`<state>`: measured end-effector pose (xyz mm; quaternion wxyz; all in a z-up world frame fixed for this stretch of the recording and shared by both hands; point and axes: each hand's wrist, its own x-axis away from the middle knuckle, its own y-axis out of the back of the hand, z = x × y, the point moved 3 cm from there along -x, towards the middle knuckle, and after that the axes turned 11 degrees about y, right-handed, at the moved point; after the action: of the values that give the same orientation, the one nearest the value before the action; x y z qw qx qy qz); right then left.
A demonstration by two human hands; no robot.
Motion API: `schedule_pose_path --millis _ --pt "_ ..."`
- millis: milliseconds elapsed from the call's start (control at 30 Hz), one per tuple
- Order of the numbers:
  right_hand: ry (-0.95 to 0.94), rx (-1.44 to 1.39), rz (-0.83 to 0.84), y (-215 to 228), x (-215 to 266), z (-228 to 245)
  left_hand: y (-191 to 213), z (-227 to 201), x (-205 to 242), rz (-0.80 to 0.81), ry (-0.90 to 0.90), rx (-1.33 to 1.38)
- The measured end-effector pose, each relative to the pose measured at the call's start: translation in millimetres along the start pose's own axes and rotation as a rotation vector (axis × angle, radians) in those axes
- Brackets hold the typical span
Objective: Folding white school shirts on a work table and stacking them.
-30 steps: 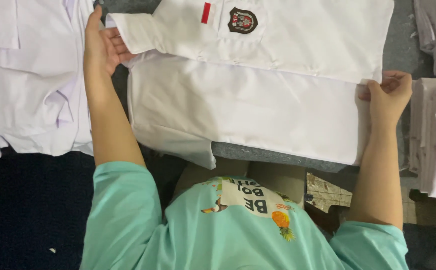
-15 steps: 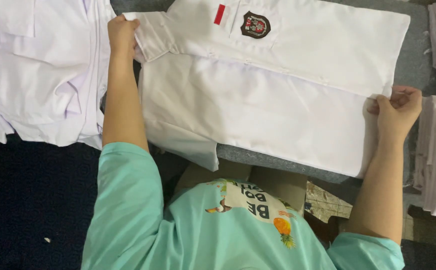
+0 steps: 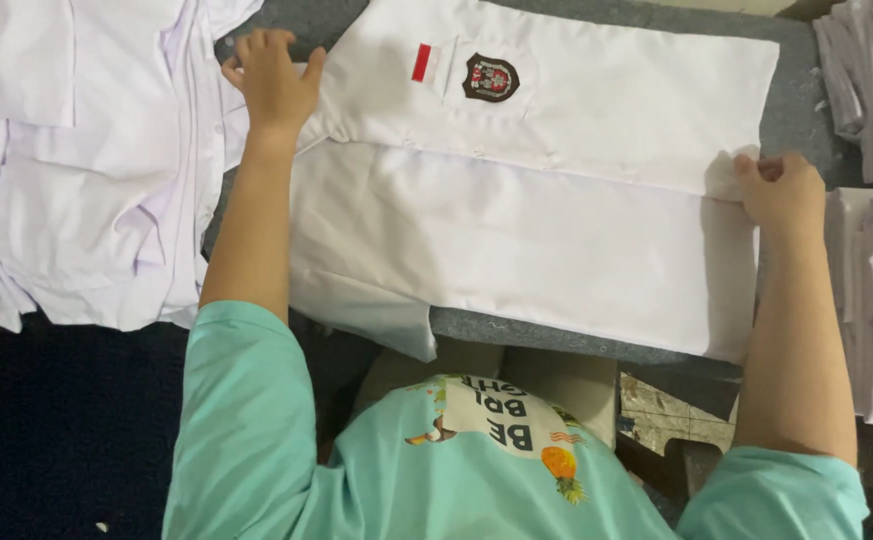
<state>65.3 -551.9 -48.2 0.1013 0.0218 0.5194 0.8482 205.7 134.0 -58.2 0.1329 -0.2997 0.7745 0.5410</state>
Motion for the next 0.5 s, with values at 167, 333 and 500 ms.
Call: schedule_pose_path --millis 167,333,500 --pt "-0.071 0.066 0.045 -6 -27 -15 -45 17 -7 0.296 -0.057 -0.100" --pt "-0.129 0.038 0.085 12 -47 -5 -33 -24 -32 0.600 0.009 -0.146" --pt "-0.140 -0.030 0.067 22 -93 16 -30 -98 -64 0.877 0.326 -0.051"
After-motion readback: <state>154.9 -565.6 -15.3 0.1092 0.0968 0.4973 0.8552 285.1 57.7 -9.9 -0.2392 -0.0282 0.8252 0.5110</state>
